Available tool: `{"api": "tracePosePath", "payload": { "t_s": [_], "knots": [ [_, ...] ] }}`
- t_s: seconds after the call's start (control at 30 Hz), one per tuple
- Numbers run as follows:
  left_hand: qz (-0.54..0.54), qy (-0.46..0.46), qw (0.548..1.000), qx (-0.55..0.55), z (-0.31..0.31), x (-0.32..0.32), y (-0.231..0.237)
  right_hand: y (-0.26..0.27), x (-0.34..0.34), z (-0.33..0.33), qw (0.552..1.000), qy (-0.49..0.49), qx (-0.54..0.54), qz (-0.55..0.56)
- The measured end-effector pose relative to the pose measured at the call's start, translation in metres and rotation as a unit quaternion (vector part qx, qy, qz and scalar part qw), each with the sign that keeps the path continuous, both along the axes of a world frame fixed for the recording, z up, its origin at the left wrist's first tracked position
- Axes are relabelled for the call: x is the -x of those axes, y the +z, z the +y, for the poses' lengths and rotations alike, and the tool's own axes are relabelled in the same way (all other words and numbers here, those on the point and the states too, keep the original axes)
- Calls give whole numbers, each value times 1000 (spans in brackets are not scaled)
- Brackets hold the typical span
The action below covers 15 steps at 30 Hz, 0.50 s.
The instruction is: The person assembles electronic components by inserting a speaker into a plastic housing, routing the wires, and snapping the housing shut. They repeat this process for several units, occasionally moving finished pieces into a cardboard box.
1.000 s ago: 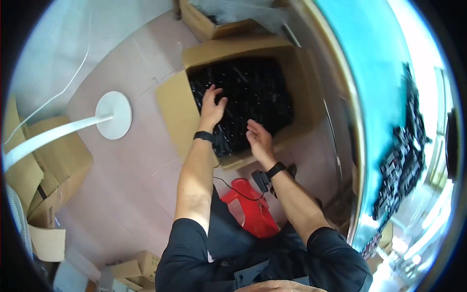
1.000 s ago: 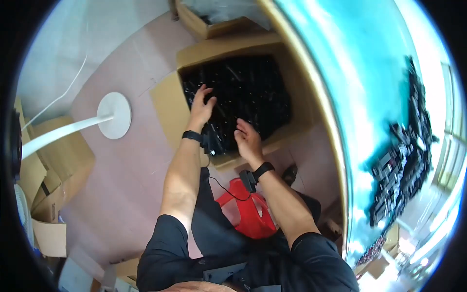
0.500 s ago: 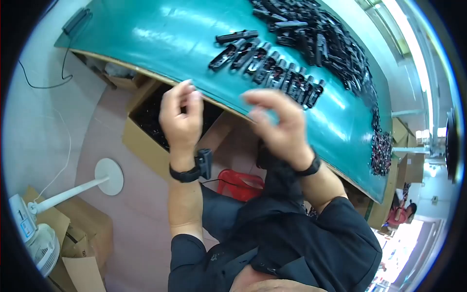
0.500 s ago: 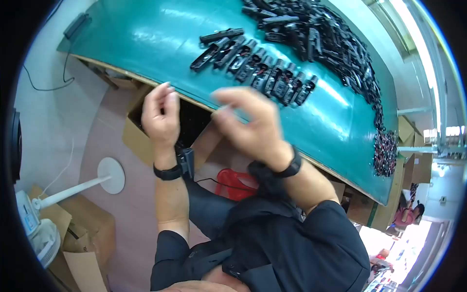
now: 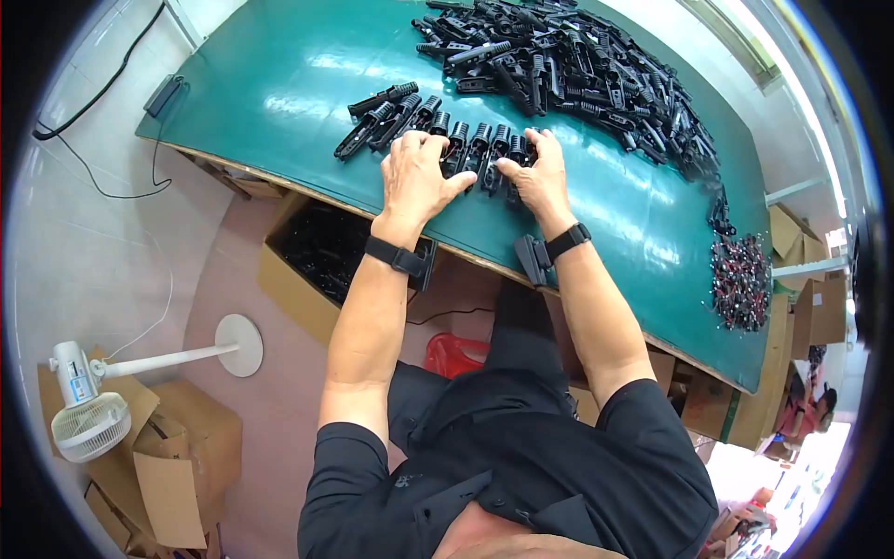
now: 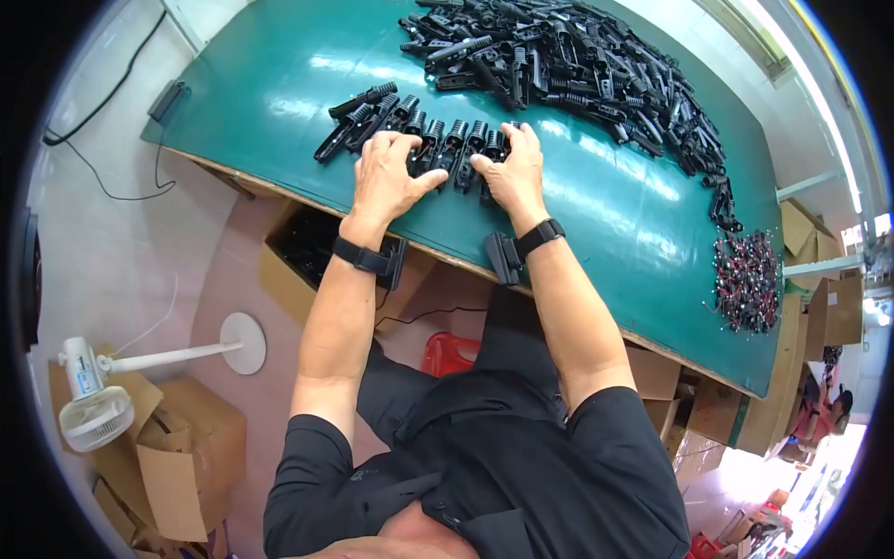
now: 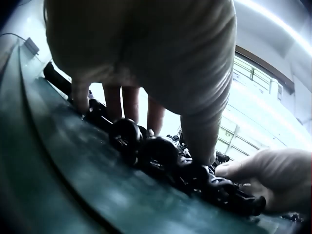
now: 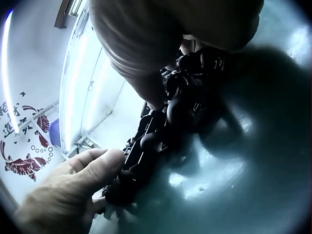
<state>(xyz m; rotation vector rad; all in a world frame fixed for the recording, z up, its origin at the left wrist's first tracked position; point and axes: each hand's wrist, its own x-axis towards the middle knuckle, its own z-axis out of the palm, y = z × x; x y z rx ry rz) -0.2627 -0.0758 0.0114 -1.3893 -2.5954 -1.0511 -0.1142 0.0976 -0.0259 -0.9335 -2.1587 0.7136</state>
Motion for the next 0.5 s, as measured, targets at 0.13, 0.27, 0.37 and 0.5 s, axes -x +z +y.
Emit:
{"api": "tracePosePath", "payload": {
  "t_s": [0.13, 0.27, 0.37, 0.5],
  "knots": [
    [-44, 3, 998, -38, 0, -6, -11, -1, -6, 0, 997, 12, 56, 51],
    [-64, 19, 994, -89, 9, -16, -18, -3, -12, 4, 958, 36, 231, 167],
    [-44, 37, 993, -107, 15, -24, -28, -3, -16, 0, 918, 23, 310, 245],
    [-118, 46, 981, -146, 24, -27, -35, -1, -14, -6, 873, 13, 351, 338]
  ]
}}
